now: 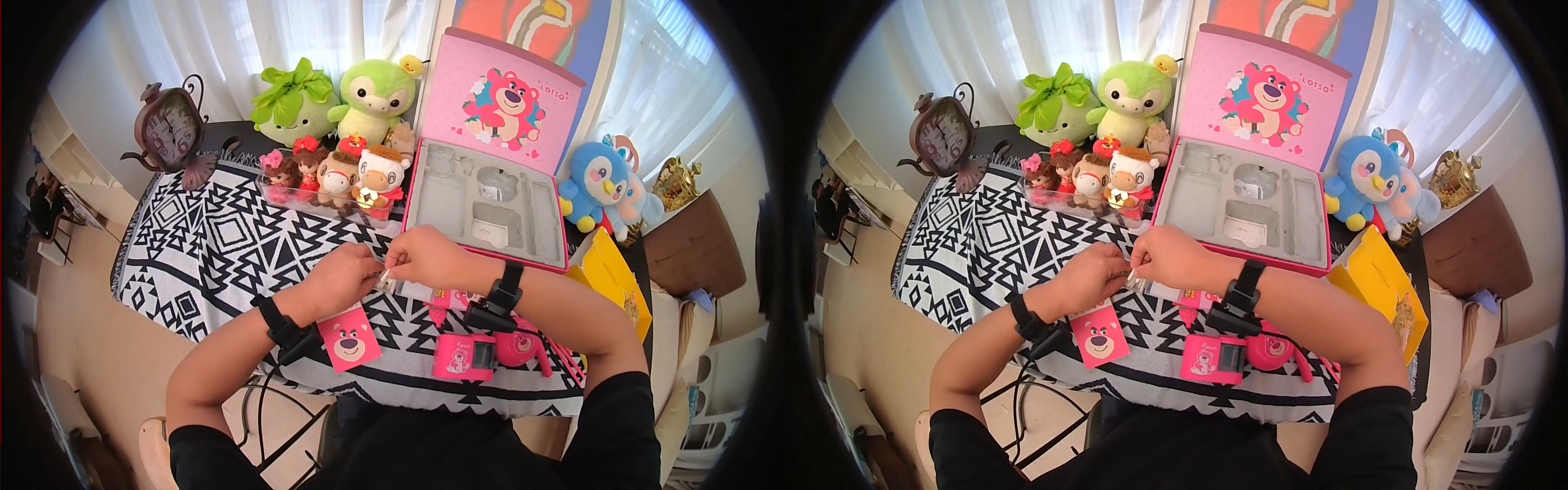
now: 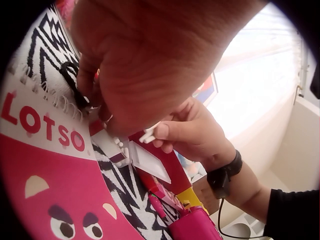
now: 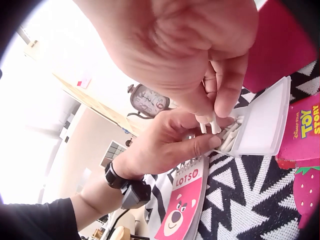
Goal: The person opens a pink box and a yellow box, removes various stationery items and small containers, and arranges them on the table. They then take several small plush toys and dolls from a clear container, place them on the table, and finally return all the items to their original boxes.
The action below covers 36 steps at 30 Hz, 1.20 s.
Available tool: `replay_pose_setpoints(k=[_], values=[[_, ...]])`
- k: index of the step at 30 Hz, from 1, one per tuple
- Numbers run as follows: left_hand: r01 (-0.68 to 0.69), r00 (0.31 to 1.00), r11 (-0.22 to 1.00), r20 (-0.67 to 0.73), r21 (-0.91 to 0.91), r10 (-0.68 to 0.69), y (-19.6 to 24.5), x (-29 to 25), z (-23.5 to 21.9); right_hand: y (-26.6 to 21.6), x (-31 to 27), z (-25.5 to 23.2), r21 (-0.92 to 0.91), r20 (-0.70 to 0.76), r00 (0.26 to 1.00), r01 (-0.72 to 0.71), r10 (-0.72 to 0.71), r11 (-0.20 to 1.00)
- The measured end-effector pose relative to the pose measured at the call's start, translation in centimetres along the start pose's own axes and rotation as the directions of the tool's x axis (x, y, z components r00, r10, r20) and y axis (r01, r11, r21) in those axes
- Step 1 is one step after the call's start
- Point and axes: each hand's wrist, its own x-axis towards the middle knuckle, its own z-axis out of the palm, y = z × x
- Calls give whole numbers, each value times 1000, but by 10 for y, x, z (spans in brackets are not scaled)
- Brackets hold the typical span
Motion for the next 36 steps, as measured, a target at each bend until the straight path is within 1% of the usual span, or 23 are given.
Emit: replay_pose_setpoints(k=[2, 3, 5, 6, 7, 9, 11, 13, 14, 16, 17, 19, 20, 21, 23, 25, 27, 28, 30, 33, 35, 36], values=[[-18, 1000, 1000, 10, 6, 18, -2, 2, 0, -6, -6, -5, 126, 141, 987, -100, 82, 987], [-35, 999, 999, 21, 12, 34, -3, 3, 0, -8, -9, -3, 126, 144, 986, -101, 82, 987], [-40, 999, 999, 22, 21, 40, -6, 4, 2, -10, -18, 6, 76, 196, 977, 73, -86, 994], [-50, 999, 998, 23, 31, 49, -7, 6, 3, -12, -19, 12, 25, 226, 970, 86, -90, 996], [-54, 998, 998, 25, 31, 53, -6, 8, 2, -13, -20, 16, 25, 223, 971, 83, -87, 996], [-44, 998, 995, 57, 87, 39, -2, 9, -1, -13, -21, 22, -82, 249, 964, 122, -98, 989], [-52, 998, 995, 52, 90, 48, -4, 10, 1, -8, -20, 28, -91, 241, 963, 150, -124, 985], [-60, 998, 994, 43, 93, 56, -5, 9, 1, -7, -20, 29, -130, 185, 968, 193, -167, 973], [-60, 998, 995, 37, 84, 57, -5, 9, 0, -8, -20, 27, -130, 187, 968, 194, -168, 972], [-61, 998, 995, 32, 73, 59, -4, 9, 1, -10, -19, 21, -250, 53, 977, 214, -207, 944], [-59, 998, 994, 20, 87, 58, -4, 9, 2, -6, -16, 20, -249, 53, 977, 212, -205, 945], [-64, 998, 993, 10, 101, 63, -2, 10, 3, 6, -9, 20, -386, -20, 978, 186, -210, 904], [-51, 999, 993, -9, 106, 52, 0, 10, 3, 8, -7, 19, -450, 10, 976, 197, -216, 871], [-36, 999, 993, -30, 112, 40, 2, 10, 4, 9, -7, 19, -450, 9, 976, 197, -216, 871], [-36, 998, 993, -51, 113, 42, 4, 8, 4, 7, -7, 21, -512, 75, 988, 157, -138, 844], [-38, 996, 993, -73, 111, 46, 5, 6, 3, 3, -7, 22, -504, 82, 990, 141, -115, 852], [-10, 991, 996, -133, 85, 21, 6, 2, -3, 2, -6, 22, -494, 88, 992, 120, -88, 861], [-11, 991, 996, -130, 85, 22, 9, 0, -7, 2, -5, 23, -468, 81, 991, 131, -105, 874], [64, 998, 979, -22, 193, -61, 13, -4, -13, 1, -3, 26, -439, 73, 990, 143, -123, 887], [101, 995, 973, -49, 210, -92, 12, -10, -8, -1, 2, 34, -429, 79, 989, 144, -122, 892], [101, 994, 975, -55, 198, -92, 13, -12, -6, -1, 5, 40, -463, 82, 994, 98, -68, 881], [106, 993, 977, -62, 184, -96, 14, -13, -5, -2, 6, 40, -463, 81, 994, 98, -68, 881]])
